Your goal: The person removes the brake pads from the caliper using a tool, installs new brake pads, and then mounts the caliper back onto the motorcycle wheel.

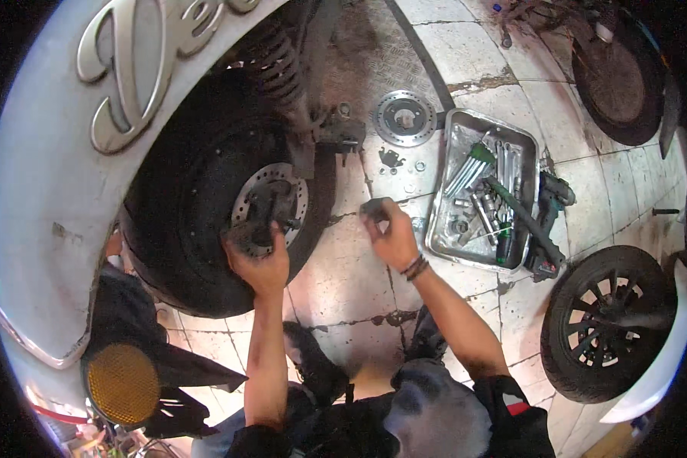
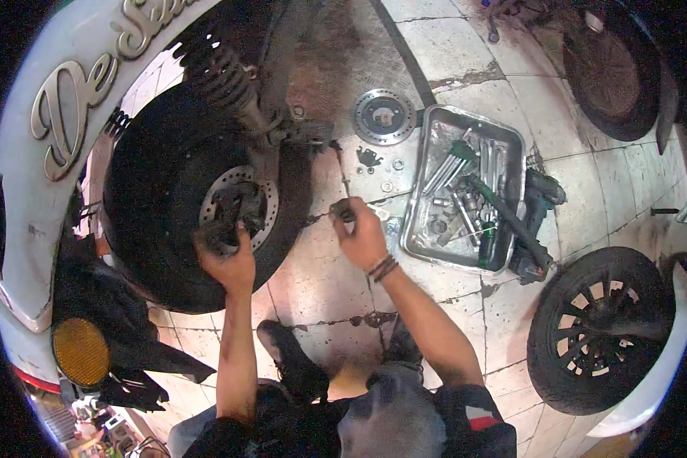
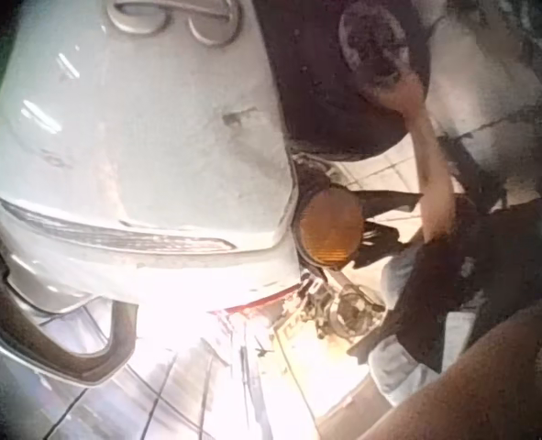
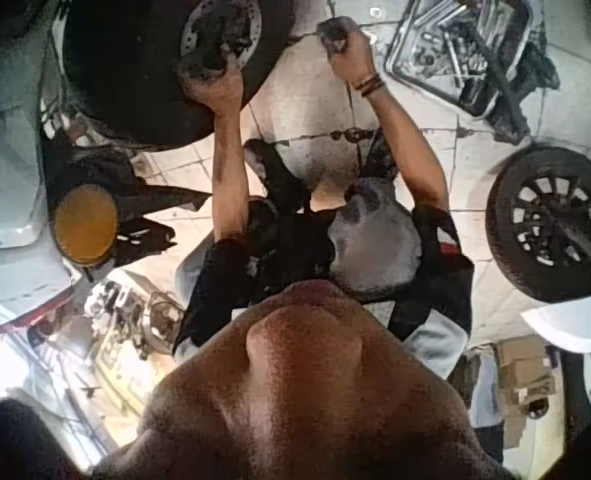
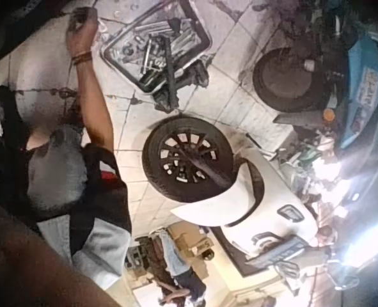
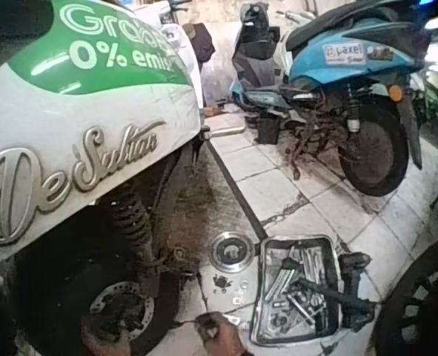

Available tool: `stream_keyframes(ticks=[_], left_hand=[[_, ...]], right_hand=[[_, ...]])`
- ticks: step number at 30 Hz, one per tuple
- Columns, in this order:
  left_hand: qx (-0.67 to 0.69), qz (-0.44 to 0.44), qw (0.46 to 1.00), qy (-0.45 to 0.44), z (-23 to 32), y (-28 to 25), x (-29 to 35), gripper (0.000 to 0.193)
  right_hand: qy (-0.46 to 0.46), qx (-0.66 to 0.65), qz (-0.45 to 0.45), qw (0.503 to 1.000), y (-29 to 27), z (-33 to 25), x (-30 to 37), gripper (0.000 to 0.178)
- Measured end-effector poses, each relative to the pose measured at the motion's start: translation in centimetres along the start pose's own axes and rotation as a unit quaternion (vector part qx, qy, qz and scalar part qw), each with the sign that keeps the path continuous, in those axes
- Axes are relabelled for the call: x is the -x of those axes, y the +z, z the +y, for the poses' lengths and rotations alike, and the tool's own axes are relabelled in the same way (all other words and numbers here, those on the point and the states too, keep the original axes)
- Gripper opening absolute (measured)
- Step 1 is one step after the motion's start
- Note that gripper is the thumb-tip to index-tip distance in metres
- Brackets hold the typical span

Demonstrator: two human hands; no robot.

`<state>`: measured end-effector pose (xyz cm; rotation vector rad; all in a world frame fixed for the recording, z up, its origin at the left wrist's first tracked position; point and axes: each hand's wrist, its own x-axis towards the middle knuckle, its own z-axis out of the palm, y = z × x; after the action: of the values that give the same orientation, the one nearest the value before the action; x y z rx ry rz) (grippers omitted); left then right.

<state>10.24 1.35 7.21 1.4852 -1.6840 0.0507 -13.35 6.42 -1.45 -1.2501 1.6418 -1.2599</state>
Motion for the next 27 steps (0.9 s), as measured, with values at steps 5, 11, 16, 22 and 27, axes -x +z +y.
stream_keyframes(ticks=[5, 11, 16, 22, 27], left_hand=[[0.053, 0.006, 0.998, 0.034, 1.4, 0.2, -0.5, 0.042], [0.052, -0.01, 0.999, 0.011, 0.9, -0.3, -0.4, 0.037], [0.038, -0.011, 0.999, 0.037, 0.6, -0.3, -0.2, 0.036], [0.082, -0.016, 0.996, 0.026, 1.5, -0.6, -0.7, 0.027], [0.076, -0.034, 0.995, 0.049, 1.1, -1.0, -0.5, 0.028]], right_hand=[[-0.085, -0.167, 0.01, 0.982, 2.0, -9.8, 1.3, 0.031], [-0.16, -0.099, 0.018, 0.982, 4.1, -10.4, 1.0, 0.029], [-0.216, -0.061, 0.049, 0.973, 4.6, -10.7, 0.5, 0.031], [-0.217, -0.029, 0.022, 0.976, 5.6, -9.8, 0.0, 0.034], [-0.22, -0.006, 0.008, 0.976, 6.1, -9.7, -0.8, 0.035]])
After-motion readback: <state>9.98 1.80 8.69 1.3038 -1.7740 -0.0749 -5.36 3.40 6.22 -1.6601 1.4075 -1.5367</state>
